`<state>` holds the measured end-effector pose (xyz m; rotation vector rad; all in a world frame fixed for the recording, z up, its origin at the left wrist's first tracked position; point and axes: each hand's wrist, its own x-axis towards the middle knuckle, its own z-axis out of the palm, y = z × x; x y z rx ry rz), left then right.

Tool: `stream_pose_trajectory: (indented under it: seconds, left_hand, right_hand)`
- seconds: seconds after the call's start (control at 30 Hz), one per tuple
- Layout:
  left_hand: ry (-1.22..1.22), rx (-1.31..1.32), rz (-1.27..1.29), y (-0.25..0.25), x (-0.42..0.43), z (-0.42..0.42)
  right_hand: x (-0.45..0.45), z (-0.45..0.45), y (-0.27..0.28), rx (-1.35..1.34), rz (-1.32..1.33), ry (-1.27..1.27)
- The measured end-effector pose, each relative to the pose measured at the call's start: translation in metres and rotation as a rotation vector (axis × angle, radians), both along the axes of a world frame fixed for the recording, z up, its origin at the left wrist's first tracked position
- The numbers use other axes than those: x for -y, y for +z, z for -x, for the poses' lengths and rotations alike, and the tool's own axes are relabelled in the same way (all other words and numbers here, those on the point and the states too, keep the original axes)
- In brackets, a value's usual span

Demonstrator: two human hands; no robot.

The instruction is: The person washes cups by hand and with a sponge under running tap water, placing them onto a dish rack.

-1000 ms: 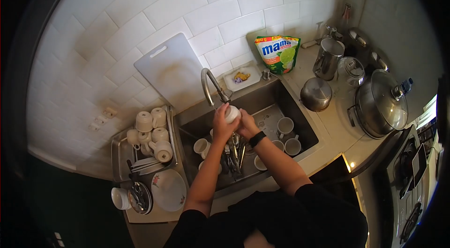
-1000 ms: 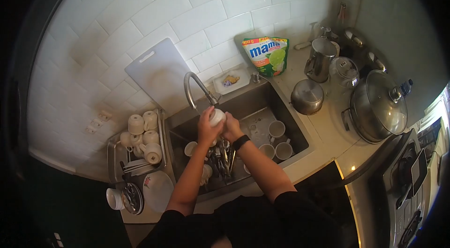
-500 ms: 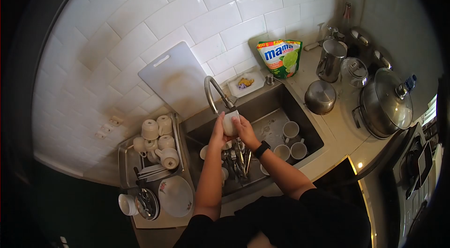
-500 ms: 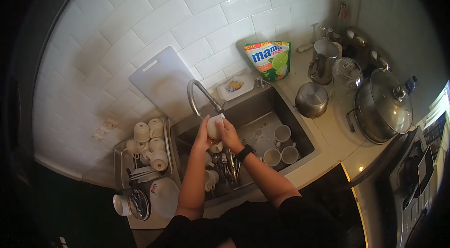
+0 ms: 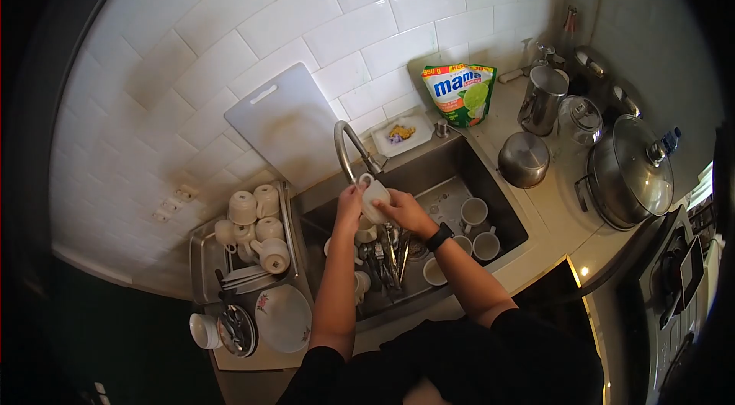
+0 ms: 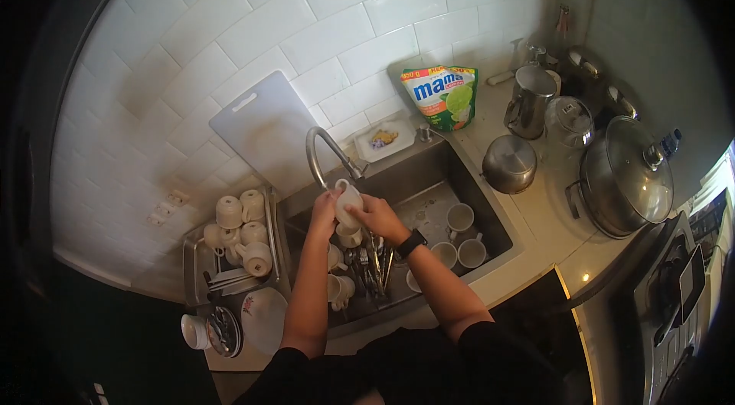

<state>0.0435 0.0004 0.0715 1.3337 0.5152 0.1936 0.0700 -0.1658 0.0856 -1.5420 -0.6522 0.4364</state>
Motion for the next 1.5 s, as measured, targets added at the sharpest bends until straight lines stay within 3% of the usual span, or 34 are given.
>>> stream_pose_trajectory:
  seconds: [0.07, 0.13, 0.17, 0.27, 0.37, 0.47, 0.5, 0.6, 0.63, 0.73, 0.77, 0.87, 0.9, 1.0, 1.1, 1.17, 1.27, 1.3, 1.4, 1.5]
  left_hand:
    - [0.039, 0.032, -0.184, -0.007, 0.007, -0.002]
    - [0.104, 0.059, -0.324, -0.008, 0.018, -0.002]
    - [0.127, 0.064, -0.269, -0.010, 0.026, -0.001]
    - [0.137, 0.408, -0.619, 0.014, 0.066, 0.021]
    - [0.035, 0.347, -0.858, -0.013, 0.044, 0.025]
    - [0.011, 0.043, 0.173, -0.051, 0.011, 0.016]
    - [0.053, -0.111, 0.356, -0.019, 0.022, 0.024]
    - [0.010, -0.019, 0.445, -0.010, 0.027, 0.030]
    - [0.025, 0.025, 0.306, -0.016, 0.027, 0.032]
    - [0.158, 0.115, 0.169, -0.027, 0.036, 0.033]
    - [0.129, 0.124, 0.231, -0.028, 0.032, 0.034]
    - [0.162, 0.124, 0.353, -0.026, 0.027, 0.033]
    - [0.164, 0.149, 0.410, -0.025, 0.026, 0.033]
    - [0.171, 0.189, 0.571, -0.022, 0.021, 0.035]
    - [0.123, 0.182, 0.733, -0.031, 0.011, 0.037]
    - [0.039, 0.200, 0.849, -0.051, 0.000, 0.040]
    - [0.256, 0.087, 0.864, -0.017, 0.026, 0.048]
    - [0.220, 0.138, 0.870, -0.021, 0.027, 0.048]
    - [0.183, 0.248, 0.882, -0.028, 0.029, 0.050]
    - [0.234, 0.269, 0.871, -0.028, 0.035, 0.051]
  right_hand:
    - [-0.005, -0.004, -0.016, 0.031, -0.036, -0.052]
    - [-0.006, -0.003, -0.012, -0.173, -0.240, -0.055]
    - [-0.004, -0.002, -0.010, -0.277, -0.301, -0.074]
    - [-0.005, -0.001, -0.008, -0.544, -0.477, -0.071]
    - [-0.008, -0.002, -0.013, -0.687, -0.514, -0.040]
    - [-0.030, -0.003, -0.040, -0.317, -0.259, -0.003]
    - [-0.035, -0.003, -0.041, 0.024, -0.128, -0.001]
    - [-0.046, -0.018, -0.034, 0.187, 0.093, -0.080]
    - [-0.051, -0.026, -0.034, 0.065, 0.016, -0.055]
    - [-0.065, -0.040, -0.023, 0.147, 0.164, 0.030]
    - [-0.067, -0.037, -0.021, 0.349, 0.214, 0.006]
    - [-0.081, -0.029, -0.018, 0.356, 0.179, 0.007]
    - [-0.083, -0.031, -0.021, 0.561, 0.148, 0.012]
    - [-0.092, -0.036, -0.036, 0.800, 0.174, 0.074]
    - [-0.070, -0.016, 0.015, 0.701, 0.393, 0.101]
    - [-0.064, -0.013, 0.018, 0.885, 0.306, 0.084]
    - [-0.054, -0.006, 0.004, 1.010, 0.198, 0.190]
    - [-0.049, -0.004, 0.004, 1.026, 0.169, 0.249]
    - [-0.032, -0.004, 0.010, 1.053, 0.371, 0.378]
    - [-0.025, -0.005, 0.014, 1.053, 0.445, 0.351]
